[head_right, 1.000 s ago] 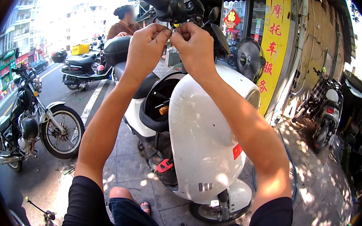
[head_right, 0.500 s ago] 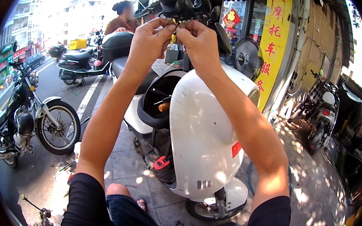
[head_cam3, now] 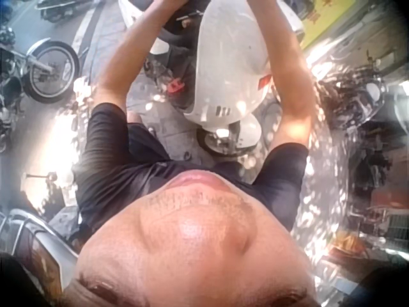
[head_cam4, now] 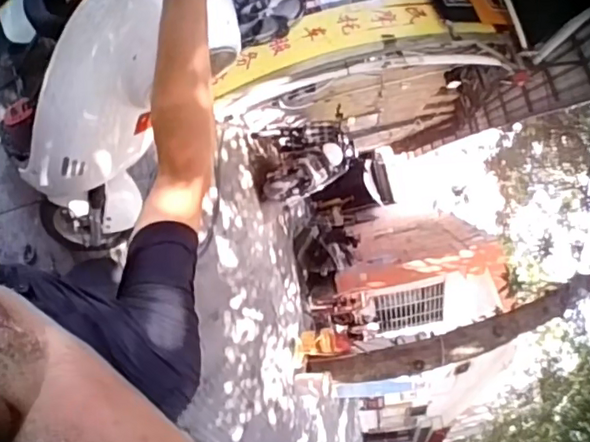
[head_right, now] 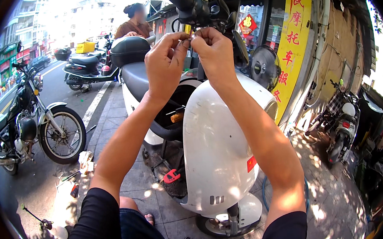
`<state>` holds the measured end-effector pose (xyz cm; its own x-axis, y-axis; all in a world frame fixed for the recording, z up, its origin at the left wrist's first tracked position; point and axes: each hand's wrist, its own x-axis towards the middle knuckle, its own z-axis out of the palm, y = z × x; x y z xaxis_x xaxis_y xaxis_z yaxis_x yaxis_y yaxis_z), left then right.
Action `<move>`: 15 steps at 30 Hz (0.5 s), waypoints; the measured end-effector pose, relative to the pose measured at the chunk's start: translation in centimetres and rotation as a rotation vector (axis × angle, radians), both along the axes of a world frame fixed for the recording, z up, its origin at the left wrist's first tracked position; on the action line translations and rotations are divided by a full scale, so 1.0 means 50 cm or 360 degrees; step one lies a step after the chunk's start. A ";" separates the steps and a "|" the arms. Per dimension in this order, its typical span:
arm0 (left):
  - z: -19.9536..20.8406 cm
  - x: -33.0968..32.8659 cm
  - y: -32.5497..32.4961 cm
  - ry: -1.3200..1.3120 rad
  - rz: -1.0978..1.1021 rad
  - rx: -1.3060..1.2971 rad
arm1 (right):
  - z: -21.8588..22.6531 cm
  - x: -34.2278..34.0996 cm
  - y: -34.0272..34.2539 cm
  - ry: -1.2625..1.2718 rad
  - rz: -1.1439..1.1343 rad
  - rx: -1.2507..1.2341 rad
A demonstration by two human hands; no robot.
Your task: The person cuts tape with scissors, then wraps and connects wires on an electric scooter handlebar with the tape by hand.
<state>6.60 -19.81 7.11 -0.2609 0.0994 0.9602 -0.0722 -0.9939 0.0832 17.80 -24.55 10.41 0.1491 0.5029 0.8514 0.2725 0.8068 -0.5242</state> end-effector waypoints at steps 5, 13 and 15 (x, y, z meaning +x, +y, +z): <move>0.005 -0.005 -0.005 0.0011 0.0084 -0.0039 | -0.003 -0.002 -0.001 -0.0077 -0.0090 0.0087; 0.020 -0.027 0.015 0.0253 -0.0392 -0.0488 | -0.005 -0.011 -0.014 -0.0365 -0.0408 0.0261; 0.029 -0.037 0.007 0.0412 -0.0423 -0.0562 | -0.004 -0.009 -0.019 -0.0410 -0.0478 0.0285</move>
<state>4.73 -19.46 8.56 0.0595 0.4598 0.8860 -0.2511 -0.8522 0.4591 17.35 -25.48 10.23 0.0374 0.3106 0.9498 0.6130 0.7435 -0.2673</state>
